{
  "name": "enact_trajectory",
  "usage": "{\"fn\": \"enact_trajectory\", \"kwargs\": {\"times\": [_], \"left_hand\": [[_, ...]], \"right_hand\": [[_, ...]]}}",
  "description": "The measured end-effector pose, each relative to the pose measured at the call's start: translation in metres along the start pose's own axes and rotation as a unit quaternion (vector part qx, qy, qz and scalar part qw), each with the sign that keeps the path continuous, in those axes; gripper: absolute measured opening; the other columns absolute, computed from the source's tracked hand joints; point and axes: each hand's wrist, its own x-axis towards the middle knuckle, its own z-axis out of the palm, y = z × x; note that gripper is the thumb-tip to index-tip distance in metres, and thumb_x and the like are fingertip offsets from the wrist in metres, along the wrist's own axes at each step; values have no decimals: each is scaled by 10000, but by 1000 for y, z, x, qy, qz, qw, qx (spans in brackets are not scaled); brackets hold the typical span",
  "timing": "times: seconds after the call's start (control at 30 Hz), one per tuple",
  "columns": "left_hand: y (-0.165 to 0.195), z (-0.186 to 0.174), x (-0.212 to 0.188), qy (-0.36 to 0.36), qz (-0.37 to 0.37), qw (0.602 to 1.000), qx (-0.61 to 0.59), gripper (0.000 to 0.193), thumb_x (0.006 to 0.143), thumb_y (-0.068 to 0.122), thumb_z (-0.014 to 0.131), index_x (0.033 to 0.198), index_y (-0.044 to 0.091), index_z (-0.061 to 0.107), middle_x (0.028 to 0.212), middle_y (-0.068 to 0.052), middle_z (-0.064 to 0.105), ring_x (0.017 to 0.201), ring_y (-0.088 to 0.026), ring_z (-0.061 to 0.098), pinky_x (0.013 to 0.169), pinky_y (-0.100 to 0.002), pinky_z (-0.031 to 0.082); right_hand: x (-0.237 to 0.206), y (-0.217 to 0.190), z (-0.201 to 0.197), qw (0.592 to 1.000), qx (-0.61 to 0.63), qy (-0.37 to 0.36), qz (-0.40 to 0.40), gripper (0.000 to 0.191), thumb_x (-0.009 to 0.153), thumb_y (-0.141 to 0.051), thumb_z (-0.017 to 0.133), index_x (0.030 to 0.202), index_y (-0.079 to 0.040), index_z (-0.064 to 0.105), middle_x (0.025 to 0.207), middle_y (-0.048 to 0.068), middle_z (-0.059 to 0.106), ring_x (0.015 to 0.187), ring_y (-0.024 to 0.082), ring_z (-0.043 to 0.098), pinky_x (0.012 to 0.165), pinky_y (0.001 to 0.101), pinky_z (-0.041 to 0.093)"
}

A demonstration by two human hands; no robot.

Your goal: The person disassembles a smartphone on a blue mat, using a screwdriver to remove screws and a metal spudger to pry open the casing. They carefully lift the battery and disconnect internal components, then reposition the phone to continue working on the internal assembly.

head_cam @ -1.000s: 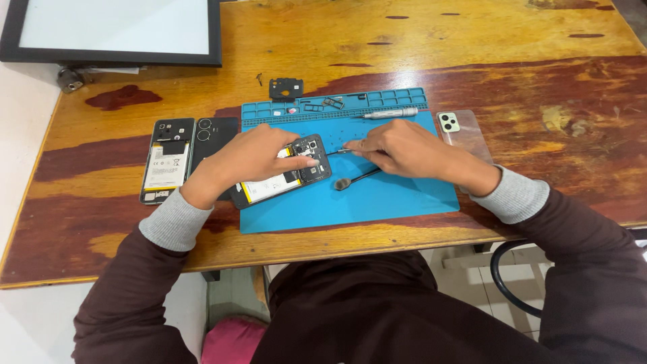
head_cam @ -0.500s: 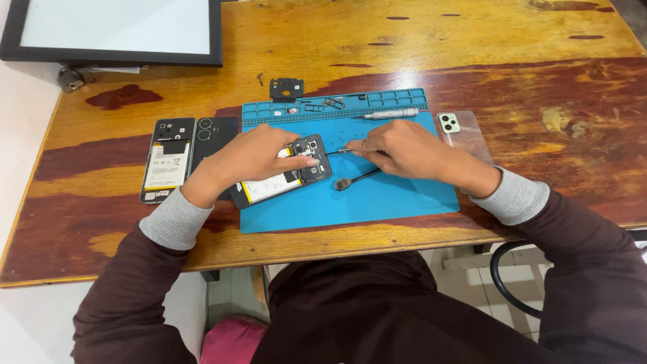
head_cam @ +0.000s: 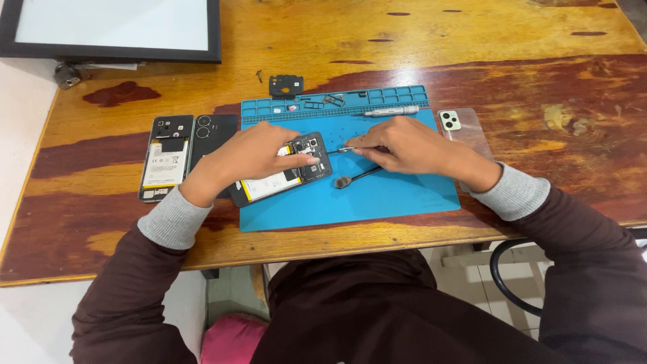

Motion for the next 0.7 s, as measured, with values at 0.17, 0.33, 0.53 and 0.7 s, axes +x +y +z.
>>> {"fn": "enact_trajectory", "kwargs": {"times": [0.17,0.33,0.53,0.7], "left_hand": [[0,0,0,10,13,1000,1,636,893,651,605,1042,49,746,666,-180,681,656,-346,689,635,-477,545],[-1,2,1,8,4,1000,6,647,884,654,607,1050,44,749,652,-181,681,656,-340,691,634,-479,542],[-1,1,1,-5,-11,1000,-2,653,879,654,608,1072,44,742,627,-168,673,585,-313,689,592,-453,549],[0,1,0,4,3,1000,-3,641,884,652,610,1040,49,757,625,-167,662,574,-322,669,580,-444,539]], "right_hand": [[0,2,0,1000,-7,-9,-9,274,905,-116,700,1169,-101,776,908,120,787,638,265,716,588,374,554],[-1,1,0,1000,-10,3,-18,305,889,-96,700,1185,-88,770,899,120,783,649,269,709,589,374,551],[-1,-2,0,1000,-30,-1,-8,284,916,-124,691,1188,-114,771,856,106,779,590,251,676,537,372,517],[-1,-5,0,999,-40,-12,1,268,933,-141,682,1184,-135,775,756,81,750,527,232,627,472,381,465]]}}
